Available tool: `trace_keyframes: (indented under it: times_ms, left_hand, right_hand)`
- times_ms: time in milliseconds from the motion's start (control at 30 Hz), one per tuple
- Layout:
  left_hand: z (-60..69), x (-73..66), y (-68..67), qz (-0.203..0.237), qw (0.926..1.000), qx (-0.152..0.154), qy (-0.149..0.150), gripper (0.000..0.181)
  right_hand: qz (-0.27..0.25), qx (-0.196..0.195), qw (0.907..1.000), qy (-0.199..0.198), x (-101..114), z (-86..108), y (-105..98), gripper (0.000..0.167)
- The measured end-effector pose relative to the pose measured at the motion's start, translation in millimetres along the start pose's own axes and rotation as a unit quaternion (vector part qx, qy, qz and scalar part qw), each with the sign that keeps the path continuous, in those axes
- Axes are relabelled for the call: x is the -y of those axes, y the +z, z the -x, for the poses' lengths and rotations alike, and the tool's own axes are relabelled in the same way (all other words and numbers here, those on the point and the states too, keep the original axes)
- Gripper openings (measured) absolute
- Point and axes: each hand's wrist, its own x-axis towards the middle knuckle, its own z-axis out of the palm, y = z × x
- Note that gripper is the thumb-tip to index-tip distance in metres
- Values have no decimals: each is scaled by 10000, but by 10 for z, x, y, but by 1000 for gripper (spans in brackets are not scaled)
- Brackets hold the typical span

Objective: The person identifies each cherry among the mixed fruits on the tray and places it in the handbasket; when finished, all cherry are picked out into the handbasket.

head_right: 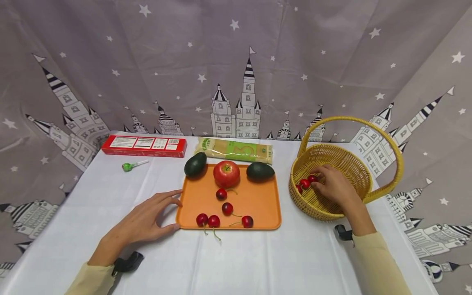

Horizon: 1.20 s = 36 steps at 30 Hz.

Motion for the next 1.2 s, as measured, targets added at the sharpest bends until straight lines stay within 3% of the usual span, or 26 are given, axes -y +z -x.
trace_keyframes:
  times_ms: [533, 833, 1000, 1200]
  left_hand:
    - [-16, -2, -12, 2, 9999, 137, -85, 55]
    - [-8, -4, -17, 15, 9999, 142, -73, 55]
    - [-6, -5, -14, 26, 9999, 108, -33, 55]
    - [-15, 0, -11, 9, 9999, 96, -35, 55]
  right_hand:
    - [77, -820, 9961, -322, 288, 191, -80, 39]
    - [60, -885, 9955, -327, 524, 292, -59, 41]
    - [2, -1023, 9933, -528, 633, 333, -43, 38]
    - [27, -1283, 9855, -1111, 742, 367, 21, 37]
